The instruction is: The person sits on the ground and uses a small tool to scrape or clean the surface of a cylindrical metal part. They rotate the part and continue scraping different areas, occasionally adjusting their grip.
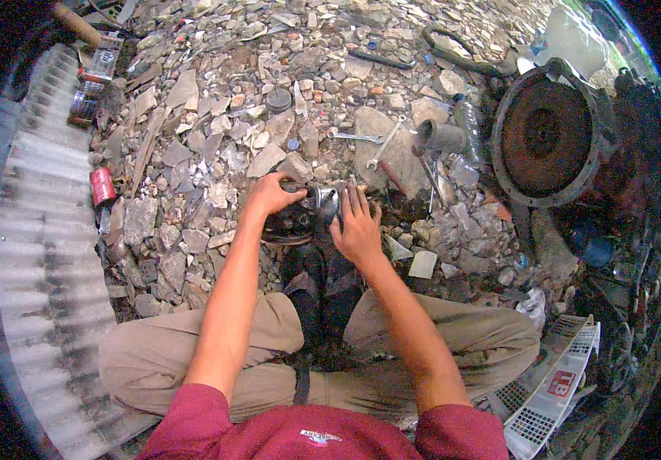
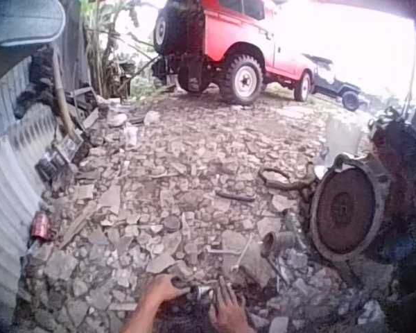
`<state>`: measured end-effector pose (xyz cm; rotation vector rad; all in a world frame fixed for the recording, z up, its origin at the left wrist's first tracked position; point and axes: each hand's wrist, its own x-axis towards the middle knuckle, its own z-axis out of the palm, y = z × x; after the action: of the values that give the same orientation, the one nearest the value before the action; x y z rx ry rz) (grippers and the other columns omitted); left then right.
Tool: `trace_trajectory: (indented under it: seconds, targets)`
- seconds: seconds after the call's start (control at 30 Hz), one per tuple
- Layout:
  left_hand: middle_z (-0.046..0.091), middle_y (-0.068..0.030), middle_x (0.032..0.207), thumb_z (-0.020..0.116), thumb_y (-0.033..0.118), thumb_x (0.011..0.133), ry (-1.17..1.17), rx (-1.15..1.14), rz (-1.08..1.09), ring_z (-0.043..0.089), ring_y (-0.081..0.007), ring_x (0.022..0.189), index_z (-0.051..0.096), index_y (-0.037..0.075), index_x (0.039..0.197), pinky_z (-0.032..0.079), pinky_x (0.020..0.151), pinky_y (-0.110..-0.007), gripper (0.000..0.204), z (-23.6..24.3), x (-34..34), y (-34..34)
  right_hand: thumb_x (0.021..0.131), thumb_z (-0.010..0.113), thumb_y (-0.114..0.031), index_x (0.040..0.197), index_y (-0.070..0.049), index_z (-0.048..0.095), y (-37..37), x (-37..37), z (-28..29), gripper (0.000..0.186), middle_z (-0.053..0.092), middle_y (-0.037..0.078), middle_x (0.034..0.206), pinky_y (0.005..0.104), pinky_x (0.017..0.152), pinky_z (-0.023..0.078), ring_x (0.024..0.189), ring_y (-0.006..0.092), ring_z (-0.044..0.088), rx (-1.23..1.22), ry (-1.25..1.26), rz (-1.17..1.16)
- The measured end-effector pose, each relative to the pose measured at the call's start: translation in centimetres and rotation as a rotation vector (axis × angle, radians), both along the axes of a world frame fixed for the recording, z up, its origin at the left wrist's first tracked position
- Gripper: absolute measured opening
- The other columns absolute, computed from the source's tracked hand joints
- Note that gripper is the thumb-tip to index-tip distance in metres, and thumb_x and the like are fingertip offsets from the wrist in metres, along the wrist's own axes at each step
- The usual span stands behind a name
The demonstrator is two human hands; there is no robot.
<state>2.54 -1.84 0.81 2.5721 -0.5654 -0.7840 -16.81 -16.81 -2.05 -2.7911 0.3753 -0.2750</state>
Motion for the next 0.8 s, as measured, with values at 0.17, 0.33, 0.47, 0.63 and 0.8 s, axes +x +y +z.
trace_trajectory:
  seconds: [0.17,0.33,0.47,0.63,0.8]
  targets:
    - [0.071,-0.0110,0.119,0.080,0.059,0.066,0.029,0.019,-0.022,0.064,-0.0278,0.116,0.071,0.017,0.120,0.039,0.106,-0.045,0.069,0.0,0.4,-0.6,0.079,0.068,-0.044,0.156,-0.009,0.025,-2.6,2.2,2.7,0.095,0.022,0.023,0.161,0.0683,0.115,0.014,0.150,0.0422,0.017,0.051,0.359,0.058]
    - [0.071,-0.0118,0.118,0.080,0.059,0.065,-0.016,0.014,-0.005,0.065,-0.0283,0.114,0.072,0.017,0.120,0.043,0.104,-0.044,0.069,-0.3,0.3,0.1,0.076,0.073,-0.046,0.160,-0.018,0.005,-0.1,-0.2,2.9,0.112,0.016,0.033,0.159,0.0748,0.111,0.009,0.148,0.0505,0.013,0.178,0.493,-0.025]
    - [0.071,-0.0122,0.119,0.079,0.059,0.065,0.023,-0.008,-0.023,0.066,-0.0284,0.113,0.071,0.017,0.120,0.046,0.102,-0.043,0.070,-0.5,0.6,-0.7,0.074,0.077,-0.047,0.158,-0.022,0.012,-2.4,3.3,2.1,0.109,0.024,0.034,0.156,0.0762,0.111,0.008,0.148,0.0514,0.014,0.189,0.475,-0.064]
    - [0.071,-0.0127,0.119,0.080,0.059,0.065,0.005,-0.004,-0.017,0.065,-0.0289,0.114,0.073,0.018,0.118,0.047,0.102,-0.042,0.068,-0.5,0.5,0.2,0.073,0.078,-0.046,0.160,-0.025,0.007,-0.9,0.8,3.2,0.115,0.019,0.033,0.158,0.0773,0.110,0.010,0.147,0.0513,0.016,0.090,0.493,-0.042]
    - [0.072,-0.0125,0.116,0.080,0.059,0.064,0.020,-0.028,-0.028,0.065,-0.0292,0.113,0.073,0.020,0.117,0.047,0.102,-0.041,0.067,0.1,0.0,-0.6,0.074,0.078,-0.040,0.159,-0.033,0.004,-1.5,1.7,2.5,0.113,0.015,0.033,0.159,0.0772,0.109,0.011,0.147,0.0535,0.014,0.127,0.557,-0.121]
